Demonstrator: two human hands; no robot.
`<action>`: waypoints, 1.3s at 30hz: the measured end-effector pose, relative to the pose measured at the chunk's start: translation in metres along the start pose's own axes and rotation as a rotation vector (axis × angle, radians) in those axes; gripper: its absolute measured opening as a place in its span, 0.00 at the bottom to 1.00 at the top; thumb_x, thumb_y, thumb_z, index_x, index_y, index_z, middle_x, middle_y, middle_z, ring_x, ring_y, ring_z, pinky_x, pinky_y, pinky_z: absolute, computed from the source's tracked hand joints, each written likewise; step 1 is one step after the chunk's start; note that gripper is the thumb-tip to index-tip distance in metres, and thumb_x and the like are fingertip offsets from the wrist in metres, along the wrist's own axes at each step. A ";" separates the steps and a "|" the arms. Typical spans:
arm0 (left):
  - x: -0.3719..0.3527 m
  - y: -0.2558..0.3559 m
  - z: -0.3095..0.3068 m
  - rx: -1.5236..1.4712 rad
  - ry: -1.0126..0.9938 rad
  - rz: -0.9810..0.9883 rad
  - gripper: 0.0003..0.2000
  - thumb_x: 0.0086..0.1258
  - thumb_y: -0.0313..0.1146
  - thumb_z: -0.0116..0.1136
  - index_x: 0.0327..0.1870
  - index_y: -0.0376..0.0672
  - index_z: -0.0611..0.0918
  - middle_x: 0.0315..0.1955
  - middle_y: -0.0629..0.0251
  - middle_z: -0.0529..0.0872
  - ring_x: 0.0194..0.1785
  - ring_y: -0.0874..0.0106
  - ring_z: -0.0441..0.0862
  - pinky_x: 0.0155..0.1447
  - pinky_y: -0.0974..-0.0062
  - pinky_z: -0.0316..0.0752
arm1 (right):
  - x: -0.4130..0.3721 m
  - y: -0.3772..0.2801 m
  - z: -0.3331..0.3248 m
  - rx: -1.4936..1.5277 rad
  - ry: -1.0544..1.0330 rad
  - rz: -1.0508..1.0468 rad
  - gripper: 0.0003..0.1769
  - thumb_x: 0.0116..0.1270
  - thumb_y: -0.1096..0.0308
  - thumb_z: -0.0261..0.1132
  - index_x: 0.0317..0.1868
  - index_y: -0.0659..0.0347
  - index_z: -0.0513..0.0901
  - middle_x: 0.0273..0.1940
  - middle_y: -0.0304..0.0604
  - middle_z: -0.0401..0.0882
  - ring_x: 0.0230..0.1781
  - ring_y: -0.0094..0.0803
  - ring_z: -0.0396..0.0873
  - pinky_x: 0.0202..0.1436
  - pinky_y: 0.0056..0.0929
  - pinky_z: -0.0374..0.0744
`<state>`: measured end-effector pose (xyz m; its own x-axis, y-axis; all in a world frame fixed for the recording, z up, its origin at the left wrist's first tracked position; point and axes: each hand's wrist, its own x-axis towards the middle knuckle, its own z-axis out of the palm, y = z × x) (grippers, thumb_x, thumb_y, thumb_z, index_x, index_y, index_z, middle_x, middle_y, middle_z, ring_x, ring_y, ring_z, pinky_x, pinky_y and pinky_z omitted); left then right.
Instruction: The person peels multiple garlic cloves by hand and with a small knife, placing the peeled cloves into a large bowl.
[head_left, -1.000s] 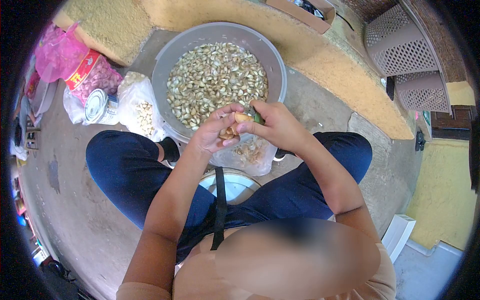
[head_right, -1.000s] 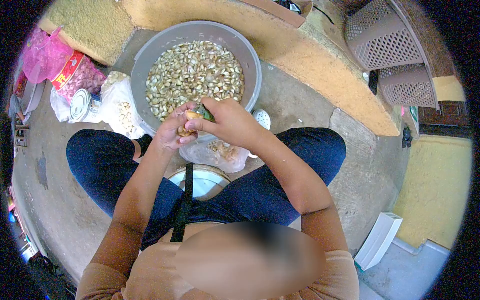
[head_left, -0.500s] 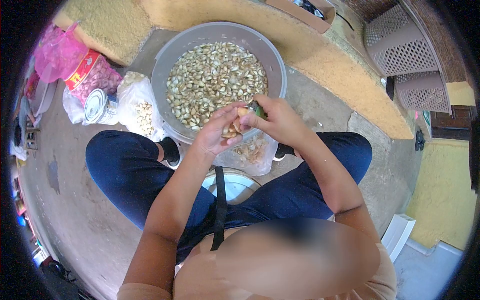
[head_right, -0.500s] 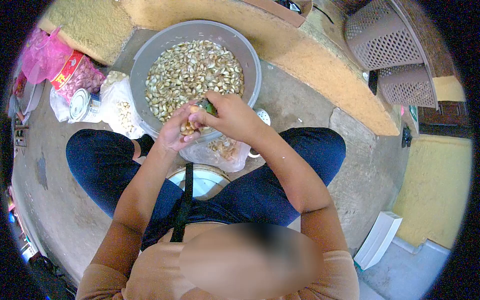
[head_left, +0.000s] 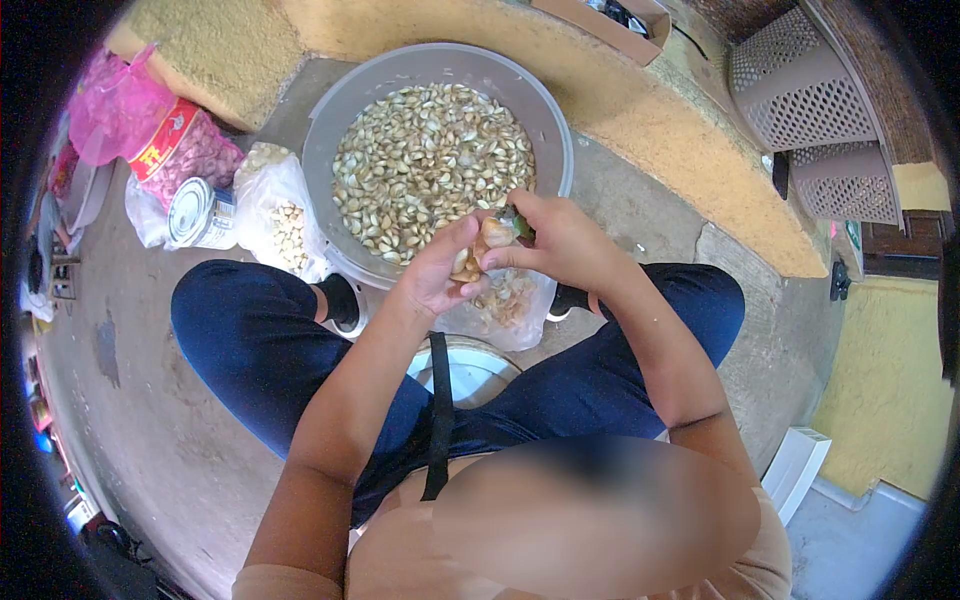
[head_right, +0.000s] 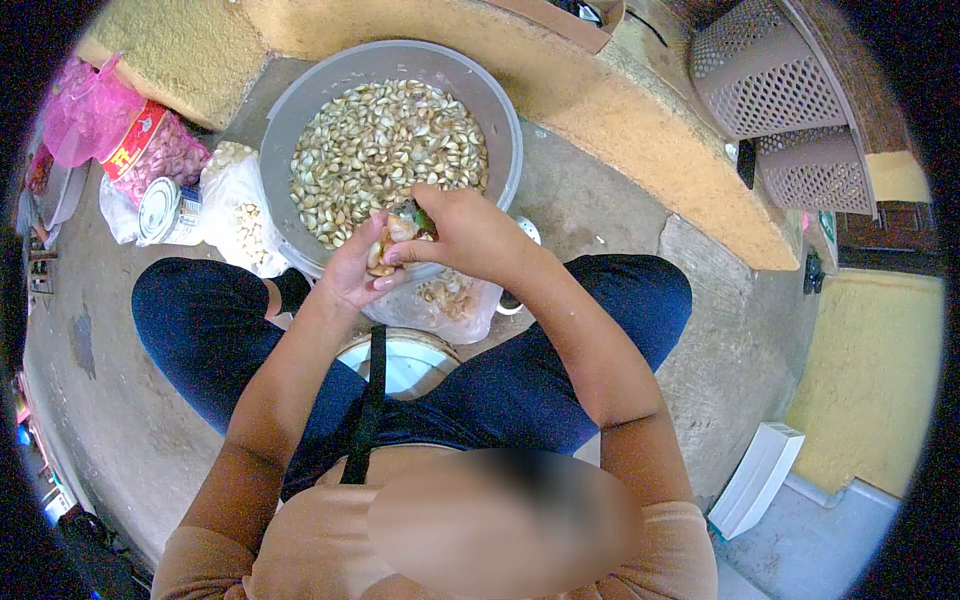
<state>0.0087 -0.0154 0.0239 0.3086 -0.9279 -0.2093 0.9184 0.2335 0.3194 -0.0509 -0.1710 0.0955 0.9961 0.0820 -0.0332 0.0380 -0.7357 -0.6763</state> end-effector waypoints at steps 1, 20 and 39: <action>-0.001 0.001 0.004 0.059 0.022 0.012 0.15 0.63 0.43 0.51 0.45 0.44 0.71 0.30 0.68 0.75 0.23 0.83 0.69 0.14 0.90 0.61 | 0.000 0.001 0.001 -0.005 0.012 -0.008 0.29 0.44 0.48 0.68 0.34 0.64 0.70 0.25 0.52 0.73 0.27 0.48 0.74 0.29 0.35 0.70; 0.005 -0.012 -0.006 -0.167 -0.164 -0.179 0.20 0.62 0.52 0.47 0.46 0.46 0.69 0.23 0.69 0.71 0.29 0.81 0.67 0.14 0.92 0.56 | 0.001 -0.003 -0.008 -0.203 -0.053 -0.151 0.28 0.49 0.43 0.59 0.30 0.63 0.68 0.23 0.54 0.74 0.28 0.50 0.75 0.30 0.41 0.73; 0.005 -0.014 -0.007 -0.207 -0.248 -0.113 0.21 0.63 0.53 0.44 0.48 0.47 0.69 0.28 0.68 0.72 0.30 0.79 0.66 0.16 0.92 0.58 | 0.001 -0.006 0.001 -0.167 0.088 -0.152 0.30 0.46 0.40 0.61 0.27 0.62 0.69 0.23 0.51 0.73 0.26 0.48 0.75 0.28 0.38 0.72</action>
<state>-0.0011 -0.0216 0.0116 0.1561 -0.9877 0.0070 0.9819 0.1560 0.1071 -0.0506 -0.1657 0.0988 0.9808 0.1469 0.1284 0.1933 -0.8208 -0.5375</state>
